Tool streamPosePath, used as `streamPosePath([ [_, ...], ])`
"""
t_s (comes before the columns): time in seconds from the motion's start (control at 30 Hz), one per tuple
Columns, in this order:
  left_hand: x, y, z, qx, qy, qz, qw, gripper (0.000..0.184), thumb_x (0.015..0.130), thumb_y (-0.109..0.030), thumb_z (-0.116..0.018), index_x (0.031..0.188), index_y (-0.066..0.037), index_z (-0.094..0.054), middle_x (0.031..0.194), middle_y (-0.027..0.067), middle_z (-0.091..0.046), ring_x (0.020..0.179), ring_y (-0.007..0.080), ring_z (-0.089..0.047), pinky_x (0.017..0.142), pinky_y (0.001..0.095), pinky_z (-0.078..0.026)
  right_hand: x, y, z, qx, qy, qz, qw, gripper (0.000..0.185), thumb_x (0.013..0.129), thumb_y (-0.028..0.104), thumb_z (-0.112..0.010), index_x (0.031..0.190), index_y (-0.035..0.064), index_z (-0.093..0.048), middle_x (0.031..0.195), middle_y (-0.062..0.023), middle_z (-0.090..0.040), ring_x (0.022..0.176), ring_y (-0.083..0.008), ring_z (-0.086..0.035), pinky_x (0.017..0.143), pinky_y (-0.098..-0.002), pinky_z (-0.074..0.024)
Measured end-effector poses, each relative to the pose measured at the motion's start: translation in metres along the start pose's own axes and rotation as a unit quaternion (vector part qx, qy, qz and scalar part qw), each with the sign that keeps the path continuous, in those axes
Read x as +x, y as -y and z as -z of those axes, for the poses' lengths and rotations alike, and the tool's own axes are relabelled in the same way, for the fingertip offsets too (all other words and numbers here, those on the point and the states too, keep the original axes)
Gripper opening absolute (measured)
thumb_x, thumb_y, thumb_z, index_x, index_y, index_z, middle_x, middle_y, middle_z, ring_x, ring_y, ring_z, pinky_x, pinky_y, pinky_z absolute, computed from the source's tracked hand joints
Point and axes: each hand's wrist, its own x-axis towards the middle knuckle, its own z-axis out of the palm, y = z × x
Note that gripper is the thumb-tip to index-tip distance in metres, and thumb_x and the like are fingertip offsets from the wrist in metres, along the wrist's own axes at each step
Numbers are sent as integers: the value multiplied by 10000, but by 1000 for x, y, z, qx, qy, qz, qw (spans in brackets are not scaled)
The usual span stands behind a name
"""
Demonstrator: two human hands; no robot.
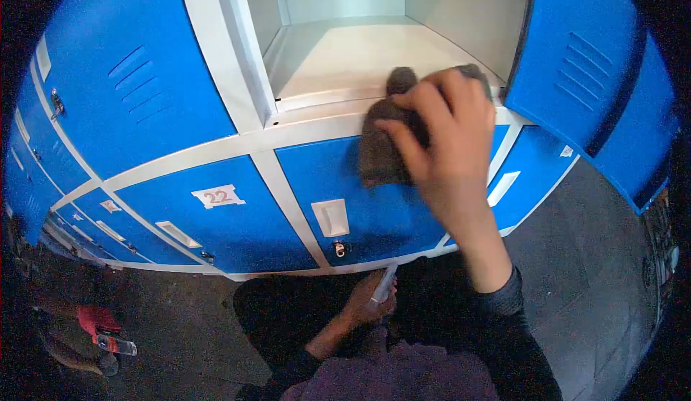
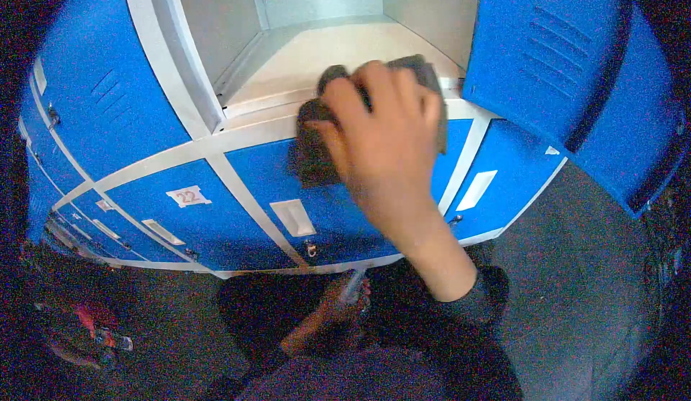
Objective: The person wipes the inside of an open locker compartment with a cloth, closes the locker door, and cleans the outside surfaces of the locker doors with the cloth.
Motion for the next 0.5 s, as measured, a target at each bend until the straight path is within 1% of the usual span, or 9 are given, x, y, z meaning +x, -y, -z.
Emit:
streamPosePath([
  [0.03,0,-5,2,-15,-10,3,1000,410,762,-145,-648,1127,-3,-526,959,128,-608,889,298,-623,811,402,-504,0,-4,3,-1,-1,-3,1000,270,652,177,-768,848,71,-616,881,-84,-531,849,-289,-514,733,-396,-374],
  [0.13,1,3,1,-28,27,61,997,414,769,-157,-659,1130,-3,-526,963,123,-610,891,286,-625,817,402,-505,2,-1,0,-14,-3,-3,1000,284,631,203,-778,831,81,-619,854,-81,-523,835,-282,-513,722,-393,-375],
  [0.2,3,7,-2,28,26,26,999,409,775,-160,-663,1127,-5,-528,962,116,-611,894,273,-625,819,398,-505,5,12,-11,-1,-3,5,1000,292,620,221,-782,825,90,-621,845,-79,-523,833,-277,-515,724,-382,-374],
  [0.23,4,8,-2,57,26,8,998,406,777,-162,-666,1126,-5,-528,961,113,-611,895,267,-626,819,396,-505,7,24,-20,-1,15,5,1000,332,606,247,-781,859,110,-615,884,-67,-524,876,-266,-512,746,-396,-365],
  [0.3,1,7,-2,-1,12,-4,1000,404,781,-159,-663,1130,-6,-530,962,108,-611,887,259,-628,814,392,-508,11,50,-44,2,7,16,1000,372,605,259,-777,903,126,-599,934,-53,-516,927,-253,-499,771,-427,-352],
  [0.33,0,6,-2,-30,4,-10,999,402,783,-157,-662,1132,-7,-530,962,105,-611,884,254,-630,811,391,-509,13,63,-55,22,10,22,999,374,629,273,-764,928,137,-585,975,-47,-508,960,-248,-487,783,-450,-344],
  [0.4,-2,5,-2,-56,0,0,998,410,779,-158,-665,1137,-9,-532,962,100,-615,869,249,-633,806,388,-511,15,82,-68,30,-2,19,999,344,653,283,-749,918,138,-585,969,-45,-512,949,-247,-489,790,-438,-349],
  [0.5,-5,1,2,-74,-4,-9,997,436,768,-164,-677,1150,-9,-532,958,94,-622,850,243,-638,802,385,-513,13,75,-65,60,-3,30,998,332,673,292,-733,926,132,-592,971,-49,-520,958,-245,-495,799,-436,-354],
])
